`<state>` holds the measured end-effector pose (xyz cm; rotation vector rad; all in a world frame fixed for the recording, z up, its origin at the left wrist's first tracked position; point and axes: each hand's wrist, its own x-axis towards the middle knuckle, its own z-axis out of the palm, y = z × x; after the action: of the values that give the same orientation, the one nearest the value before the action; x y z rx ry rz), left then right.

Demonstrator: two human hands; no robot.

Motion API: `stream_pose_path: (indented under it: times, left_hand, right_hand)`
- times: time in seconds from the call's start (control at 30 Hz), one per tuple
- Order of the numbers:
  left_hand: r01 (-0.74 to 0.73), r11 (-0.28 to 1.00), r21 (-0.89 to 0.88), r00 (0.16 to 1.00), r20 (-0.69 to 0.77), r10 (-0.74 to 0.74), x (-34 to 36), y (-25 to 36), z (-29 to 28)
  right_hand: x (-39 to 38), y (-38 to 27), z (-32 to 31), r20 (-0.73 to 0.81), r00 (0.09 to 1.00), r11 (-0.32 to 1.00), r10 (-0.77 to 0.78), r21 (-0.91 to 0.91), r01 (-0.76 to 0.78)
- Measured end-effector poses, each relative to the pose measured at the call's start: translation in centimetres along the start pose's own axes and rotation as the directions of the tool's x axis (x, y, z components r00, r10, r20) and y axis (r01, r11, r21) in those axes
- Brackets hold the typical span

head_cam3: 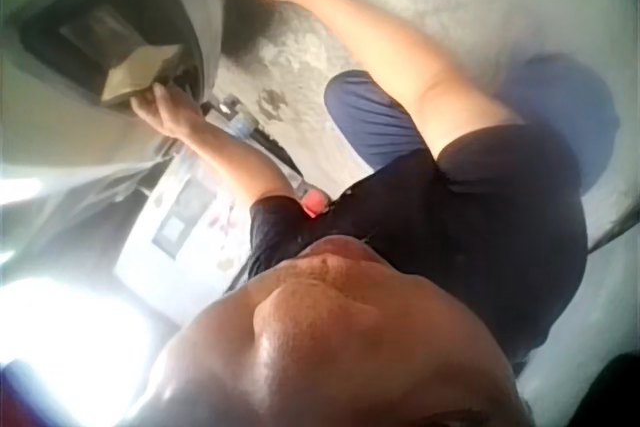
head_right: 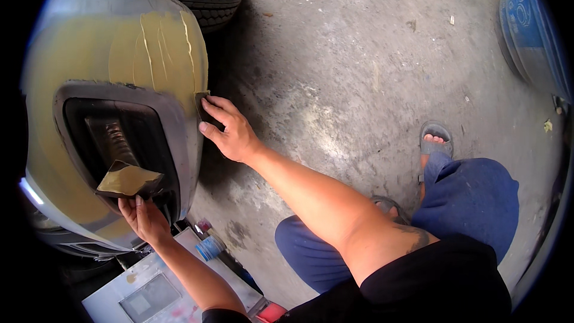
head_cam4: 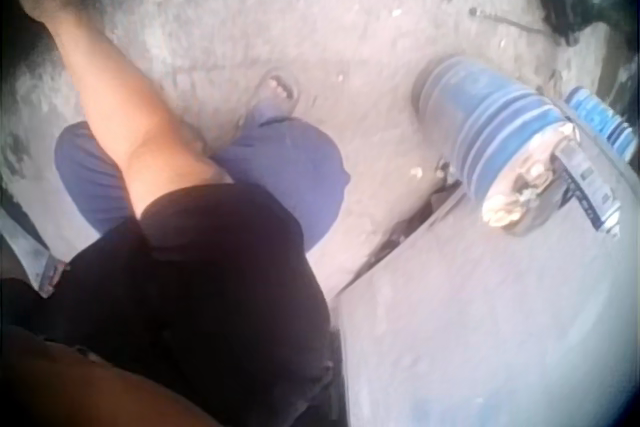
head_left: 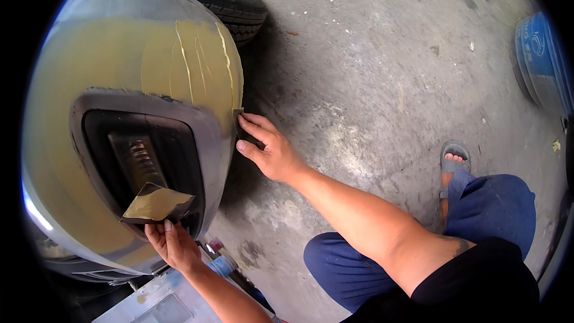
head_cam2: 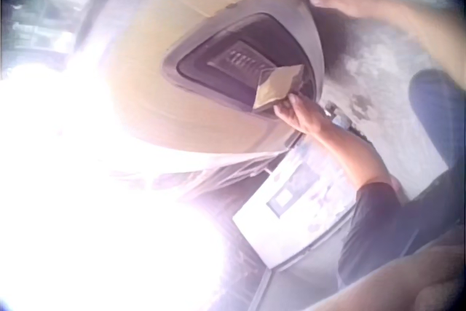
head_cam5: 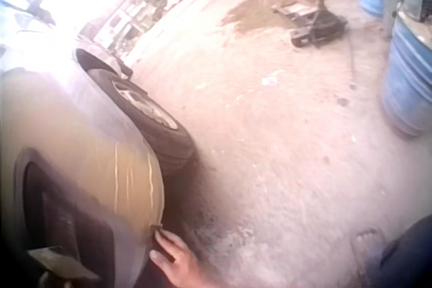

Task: The person applies a yellowish body filler paste to the front bumper of a silver car using a metal spreader. They repeatedly scoop the filler from a container and spread it across the bumper surface, smoothing it out to cover a specific area.

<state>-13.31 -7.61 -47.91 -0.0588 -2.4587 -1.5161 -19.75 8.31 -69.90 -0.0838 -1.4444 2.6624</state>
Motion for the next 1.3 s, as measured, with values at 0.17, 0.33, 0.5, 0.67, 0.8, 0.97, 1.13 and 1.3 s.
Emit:
stream_pose_path:
  times: [0.17, 0.33, 0.5, 0.67, 0.8, 0.97, 1.13, 1.3]
  left_hand:
    - [-0.031, 0.999, -0.028, 0.999, -0.011, 0.031, 0.0, -0.7, -0.2]
    - [-0.028, 0.999, -0.032, 1.000, 0.007, 0.028, -0.1, -0.6, -1.0]
    - [-0.020, 0.999, -0.040, 1.000, -0.010, 0.020, 0.2, -1.0, 0.1]
    - [-0.021, 1.000, -0.017, 1.000, -0.001, 0.021, 0.1, -0.7, -0.7]
    - [-0.027, 1.000, -0.002, 0.999, -0.026, 0.027, -0.1, -0.6, -0.1]
    - [-0.007, 1.000, 0.010, 0.998, -0.058, 0.008, -0.4, -0.4, -0.7]
    - [-0.020, 1.000, 0.001, 0.999, -0.037, 0.020, -0.3, -0.3, 0.0]
    - [0.002, 1.000, -0.001, 0.999, -0.043, -0.002, -0.6, 0.1, -0.4]
  right_hand:
    - [-2.7, 1.1, 1.2, 0.110, 0.991, 0.996, 0.072, 0.045, -0.077]
    - [-1.1, 2.2, -2.8, 0.141, 0.985, 0.985, 0.095, 0.130, -0.114]
    - [8.4, 0.1, -7.4, 0.073, 0.996, 0.996, -0.051, 0.083, 0.045]
    - [7.3, 0.3, -5.0, 0.085, 0.996, 1.000, -0.029, -0.009, 0.030]
    - [0.7, 2.6, -2.8, 0.223, 0.958, 0.973, 0.181, 0.101, -0.207]
    - [3.3, 2.2, -5.8, 0.200, 0.915, 0.871, 0.350, 0.290, -0.396]
    - [14.0, 0.5, -8.9, 0.186, 0.982, 1.000, -0.018, 0.013, 0.016]
    - [18.7, -0.8, -9.2, 0.286, 0.957, 0.997, -0.044, -0.052, 0.061]
